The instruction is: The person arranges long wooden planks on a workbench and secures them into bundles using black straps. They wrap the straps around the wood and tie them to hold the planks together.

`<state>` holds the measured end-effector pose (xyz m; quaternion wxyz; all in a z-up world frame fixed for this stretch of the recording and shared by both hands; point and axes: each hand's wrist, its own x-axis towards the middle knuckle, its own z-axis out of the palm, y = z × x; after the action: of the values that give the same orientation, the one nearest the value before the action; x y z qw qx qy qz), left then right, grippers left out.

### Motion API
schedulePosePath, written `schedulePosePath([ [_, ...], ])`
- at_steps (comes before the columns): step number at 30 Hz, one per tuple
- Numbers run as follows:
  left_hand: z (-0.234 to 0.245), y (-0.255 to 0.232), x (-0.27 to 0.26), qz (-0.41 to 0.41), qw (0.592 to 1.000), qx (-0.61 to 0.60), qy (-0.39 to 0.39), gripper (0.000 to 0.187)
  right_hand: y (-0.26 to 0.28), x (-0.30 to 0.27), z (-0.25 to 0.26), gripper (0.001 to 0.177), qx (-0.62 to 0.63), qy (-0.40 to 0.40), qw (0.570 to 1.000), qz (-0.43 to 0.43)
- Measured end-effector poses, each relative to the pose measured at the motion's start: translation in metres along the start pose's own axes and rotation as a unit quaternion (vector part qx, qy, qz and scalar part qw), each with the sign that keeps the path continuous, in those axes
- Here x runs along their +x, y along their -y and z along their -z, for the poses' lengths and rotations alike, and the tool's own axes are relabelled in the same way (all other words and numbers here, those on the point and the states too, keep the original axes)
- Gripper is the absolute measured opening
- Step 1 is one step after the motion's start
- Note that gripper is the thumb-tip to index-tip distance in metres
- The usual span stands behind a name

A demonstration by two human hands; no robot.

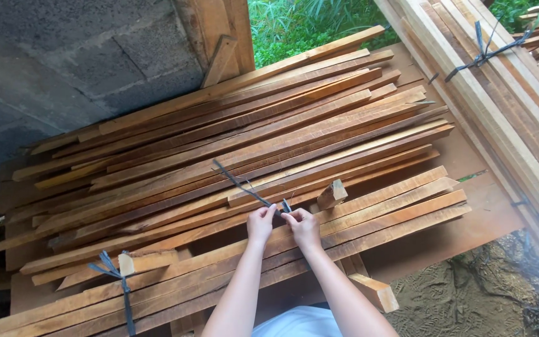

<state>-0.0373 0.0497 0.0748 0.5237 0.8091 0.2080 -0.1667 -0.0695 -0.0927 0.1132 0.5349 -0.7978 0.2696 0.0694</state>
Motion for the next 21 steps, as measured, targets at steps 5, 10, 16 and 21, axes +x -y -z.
schedulePosePath([
  [5,-0.004,-0.035,-0.014,-0.089,0.995,0.018,0.03,0.024,-0.02,0.011,-0.008,0.01,-0.089,0.006,0.988,0.122],
  [10,-0.012,-0.034,-0.005,-0.112,0.99,0.004,0.086,0.024,-0.021,0.017,-0.003,0.016,-0.093,0.044,0.984,0.143],
  [16,0.012,-0.03,0.001,-0.159,0.938,0.21,0.228,0.04,-0.015,0.016,0.002,0.024,-0.05,0.079,0.989,0.116],
  [21,0.015,-0.012,0.008,-0.133,0.947,0.192,0.219,0.023,0.003,0.01,0.018,0.021,0.06,0.126,0.989,0.048],
])
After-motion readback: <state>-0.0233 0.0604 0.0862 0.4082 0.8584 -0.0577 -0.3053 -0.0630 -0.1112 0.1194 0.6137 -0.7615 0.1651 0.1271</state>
